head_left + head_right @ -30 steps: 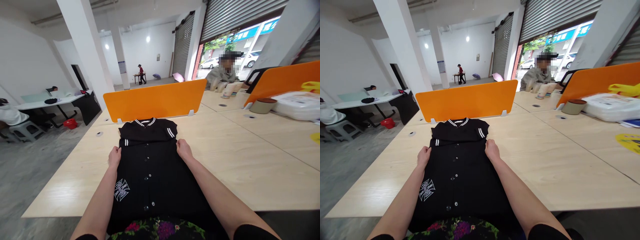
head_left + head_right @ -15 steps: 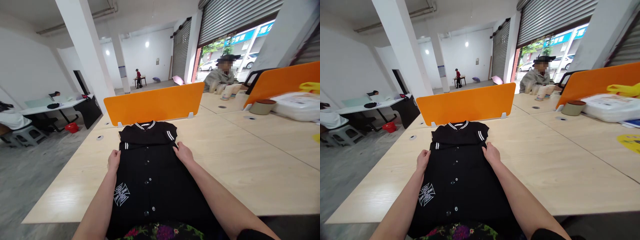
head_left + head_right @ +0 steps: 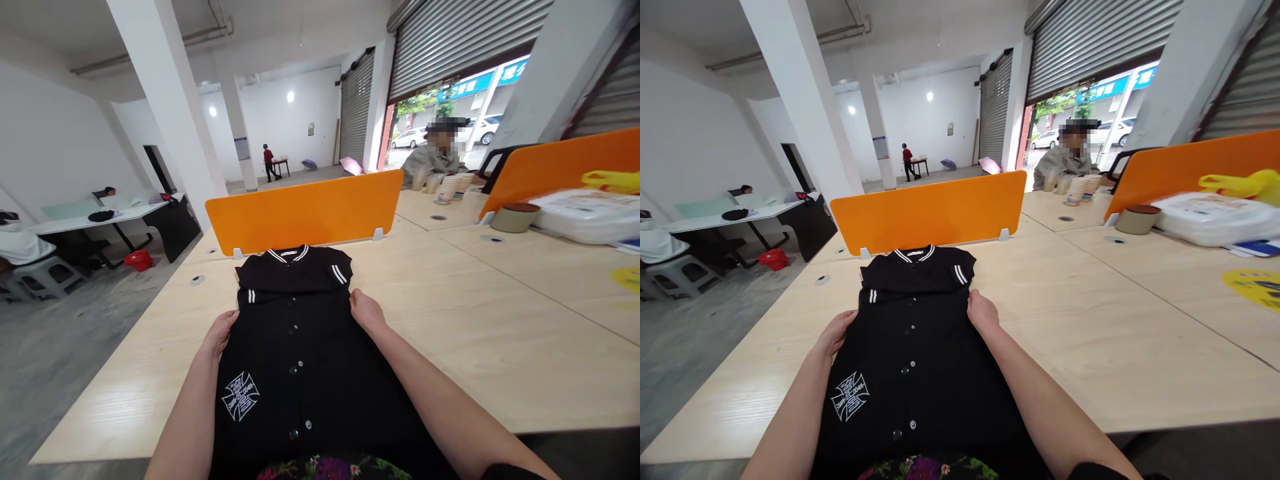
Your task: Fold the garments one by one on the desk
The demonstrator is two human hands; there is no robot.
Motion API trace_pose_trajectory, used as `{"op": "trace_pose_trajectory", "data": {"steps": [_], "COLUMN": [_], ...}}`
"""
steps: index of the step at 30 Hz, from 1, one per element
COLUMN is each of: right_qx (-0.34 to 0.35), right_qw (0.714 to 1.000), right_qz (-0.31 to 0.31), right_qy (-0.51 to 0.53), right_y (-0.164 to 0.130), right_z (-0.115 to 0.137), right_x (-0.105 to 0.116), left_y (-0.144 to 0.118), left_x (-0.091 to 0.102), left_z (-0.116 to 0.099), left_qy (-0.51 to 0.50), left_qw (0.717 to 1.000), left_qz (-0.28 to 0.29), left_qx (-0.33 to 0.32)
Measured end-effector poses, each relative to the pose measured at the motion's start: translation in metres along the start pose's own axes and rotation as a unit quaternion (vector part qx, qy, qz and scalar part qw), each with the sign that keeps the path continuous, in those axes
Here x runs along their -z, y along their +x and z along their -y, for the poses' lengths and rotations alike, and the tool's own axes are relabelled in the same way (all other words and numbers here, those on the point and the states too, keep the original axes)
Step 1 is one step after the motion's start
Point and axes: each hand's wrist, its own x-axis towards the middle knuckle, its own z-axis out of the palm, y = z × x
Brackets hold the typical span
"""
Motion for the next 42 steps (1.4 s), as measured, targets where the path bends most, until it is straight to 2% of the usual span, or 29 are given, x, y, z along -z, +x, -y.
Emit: {"op": "trace_pose_trajectory", "data": {"steps": [3, 6, 10, 14, 17, 21, 26, 30, 35, 39, 42], "right_qx": [0.013, 0.019, -0.027, -0.042, -0.042, -0.058, -0.066, -0.037, 0.030, 0.029, 0.040], "right_qw": [0.999, 0.999, 1.000, 0.999, 0.998, 0.998, 0.998, 0.998, 0.998, 0.998, 0.999], "right_qz": [0.023, 0.027, 0.000, 0.010, 0.031, 0.028, 0.022, 0.040, 0.047, 0.046, 0.023], "right_qy": [-0.017, -0.016, -0.008, -0.016, -0.026, -0.019, -0.002, 0.010, 0.000, 0.041, 0.027], "right_y": [-0.001, -0.002, -0.001, 0.001, 0.002, 0.002, -0.002, -0.014, -0.053, -0.089, -0.107], "right_z": [0.001, 0.002, 0.000, -0.002, -0.003, -0.003, -0.002, -0.003, -0.027, -0.056, -0.066], "right_x": [0.000, 0.002, 0.008, 0.010, 0.007, 0.005, 0.011, 0.020, 0.029, 0.034, 0.032], "left_y": [0.000, 0.003, 0.010, 0.018, 0.021, 0.020, 0.010, -0.005, -0.041, -0.070, -0.083], "left_x": [0.000, 0.001, 0.001, -0.002, -0.003, -0.004, -0.010, -0.009, 0.013, 0.033, 0.036], "left_z": [0.001, 0.005, 0.012, 0.019, 0.021, 0.019, 0.012, 0.007, 0.013, 0.024, 0.030], "left_qy": [-0.007, 0.004, 0.031, 0.074, 0.116, 0.167, 0.207, 0.217, 0.224, 0.230, 0.294], "left_qw": [1.000, 1.000, 0.995, 0.981, 0.969, 0.954, 0.949, 0.958, 0.966, 0.964, 0.947], "left_qz": [0.009, -0.007, -0.089, -0.171, -0.214, -0.244, -0.234, -0.182, -0.124, -0.124, -0.126], "left_qx": [0.011, 0.014, -0.012, -0.048, -0.052, -0.042, -0.043, -0.047, -0.040, -0.042, -0.038]}}
